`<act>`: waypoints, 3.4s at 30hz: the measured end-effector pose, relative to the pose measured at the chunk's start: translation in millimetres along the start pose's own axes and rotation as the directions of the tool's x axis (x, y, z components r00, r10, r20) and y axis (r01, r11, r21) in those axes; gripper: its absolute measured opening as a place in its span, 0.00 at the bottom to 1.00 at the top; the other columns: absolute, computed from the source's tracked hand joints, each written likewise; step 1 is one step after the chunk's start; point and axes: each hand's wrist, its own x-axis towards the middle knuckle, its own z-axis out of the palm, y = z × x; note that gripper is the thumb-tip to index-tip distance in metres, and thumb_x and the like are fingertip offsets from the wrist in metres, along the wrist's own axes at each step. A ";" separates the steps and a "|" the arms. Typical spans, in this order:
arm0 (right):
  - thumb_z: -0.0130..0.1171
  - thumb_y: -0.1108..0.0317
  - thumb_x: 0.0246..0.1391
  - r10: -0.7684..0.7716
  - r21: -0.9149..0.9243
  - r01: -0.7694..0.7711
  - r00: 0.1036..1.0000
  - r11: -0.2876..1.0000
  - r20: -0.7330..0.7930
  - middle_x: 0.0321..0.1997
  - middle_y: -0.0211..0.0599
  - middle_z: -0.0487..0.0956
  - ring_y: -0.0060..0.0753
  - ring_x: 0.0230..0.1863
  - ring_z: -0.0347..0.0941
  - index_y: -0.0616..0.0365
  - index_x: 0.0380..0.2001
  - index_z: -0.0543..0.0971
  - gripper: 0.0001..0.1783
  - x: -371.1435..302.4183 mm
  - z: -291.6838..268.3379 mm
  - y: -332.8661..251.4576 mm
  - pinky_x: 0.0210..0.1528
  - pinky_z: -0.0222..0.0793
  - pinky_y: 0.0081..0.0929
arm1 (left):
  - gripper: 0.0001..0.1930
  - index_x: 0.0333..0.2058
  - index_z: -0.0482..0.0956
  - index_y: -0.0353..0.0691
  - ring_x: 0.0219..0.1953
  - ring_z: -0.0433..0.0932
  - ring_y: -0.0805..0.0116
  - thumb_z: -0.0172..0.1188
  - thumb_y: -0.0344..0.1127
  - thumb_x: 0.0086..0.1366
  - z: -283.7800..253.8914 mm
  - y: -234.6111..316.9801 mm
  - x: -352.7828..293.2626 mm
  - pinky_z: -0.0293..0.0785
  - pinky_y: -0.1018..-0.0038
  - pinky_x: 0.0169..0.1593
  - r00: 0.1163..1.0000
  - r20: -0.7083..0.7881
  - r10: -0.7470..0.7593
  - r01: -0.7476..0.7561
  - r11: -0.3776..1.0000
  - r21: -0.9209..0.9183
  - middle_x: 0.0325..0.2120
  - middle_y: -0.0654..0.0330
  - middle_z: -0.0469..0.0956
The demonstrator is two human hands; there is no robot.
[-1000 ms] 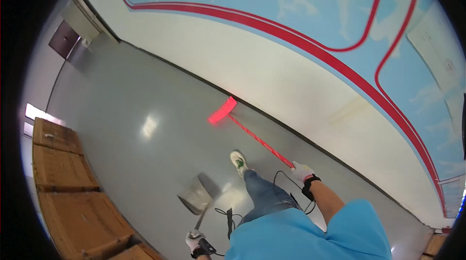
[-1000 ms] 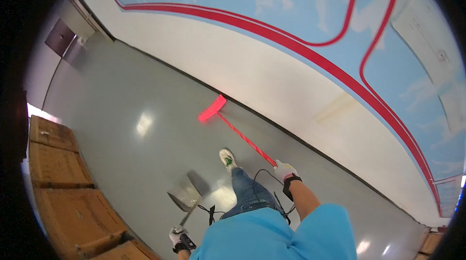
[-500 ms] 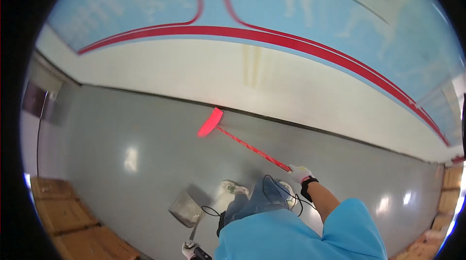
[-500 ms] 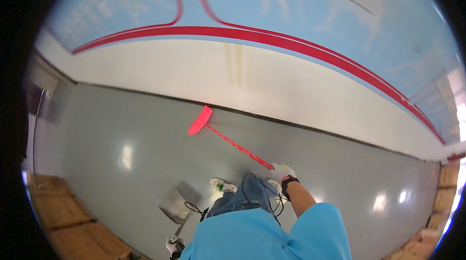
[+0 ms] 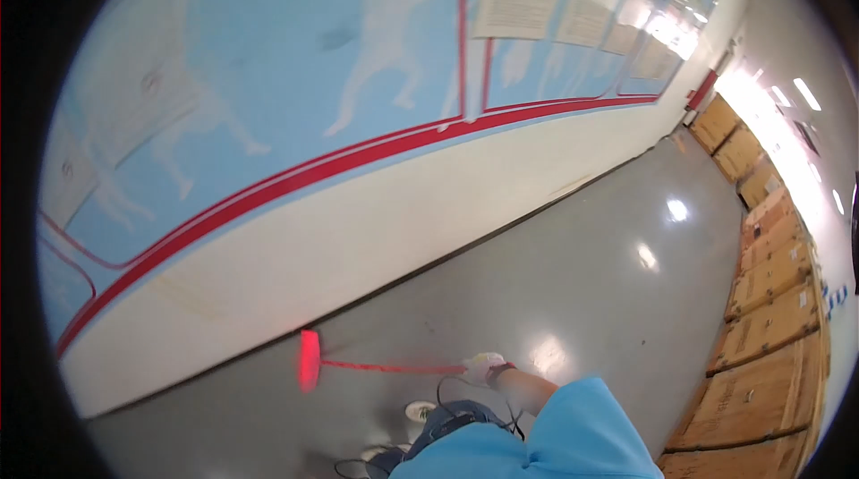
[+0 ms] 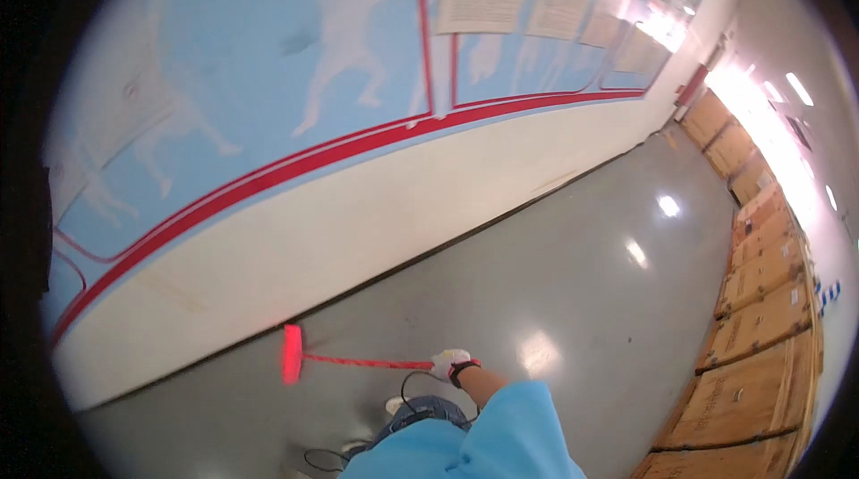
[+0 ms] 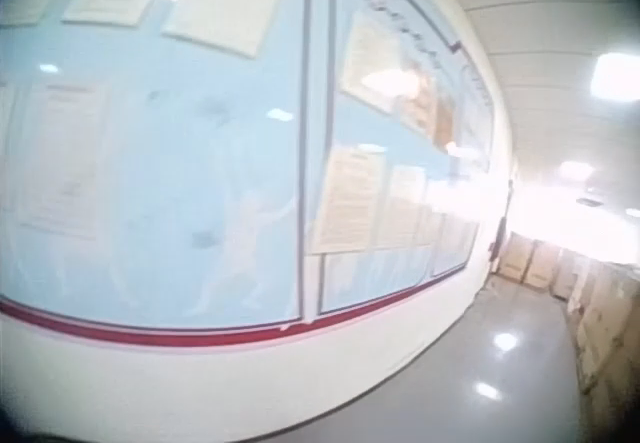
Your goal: The person sweeps debris into a dustpan using a broom and then deposits the collected material into a trash bin.
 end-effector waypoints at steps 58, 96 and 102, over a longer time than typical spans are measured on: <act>0.45 0.52 0.46 -0.307 -0.077 0.302 0.950 0.950 -0.062 0.33 0.51 0.74 0.51 0.37 0.70 0.57 0.31 0.75 0.20 64.9 -79.0 440.7 0.36 0.63 0.44 | 0.11 0.18 0.61 0.44 0.08 0.57 0.80 0.44 0.39 0.56 102.7 -561.6 -322.4 0.55 0.84 0.13 0.967 -0.252 0.034 -0.226 0.571 -0.789 0.10 0.71 0.59; 0.43 0.60 0.51 -0.402 -0.278 0.435 0.900 0.857 0.170 0.36 0.53 0.72 0.52 0.41 0.68 0.55 0.43 0.69 0.18 110.6 -359.2 1150.8 0.41 0.63 0.41 | 0.09 0.20 0.60 0.44 0.10 0.57 0.79 0.41 0.38 0.56 641.2 -1296.6 -561.9 0.53 0.85 0.12 0.744 -0.591 -0.312 -0.537 0.249 -0.806 0.11 0.69 0.58; 0.46 0.58 0.48 -0.232 -0.312 0.266 0.963 0.912 0.140 0.34 0.48 0.75 0.48 0.38 0.70 0.47 0.44 0.70 0.18 19.9 -468.8 1362.3 0.40 0.65 0.37 | 0.06 0.20 0.60 0.45 0.11 0.59 0.81 0.42 0.34 0.55 714.6 -1363.3 -581.5 0.56 0.85 0.11 0.790 -0.518 -0.327 -0.534 0.048 -0.844 0.11 0.69 0.60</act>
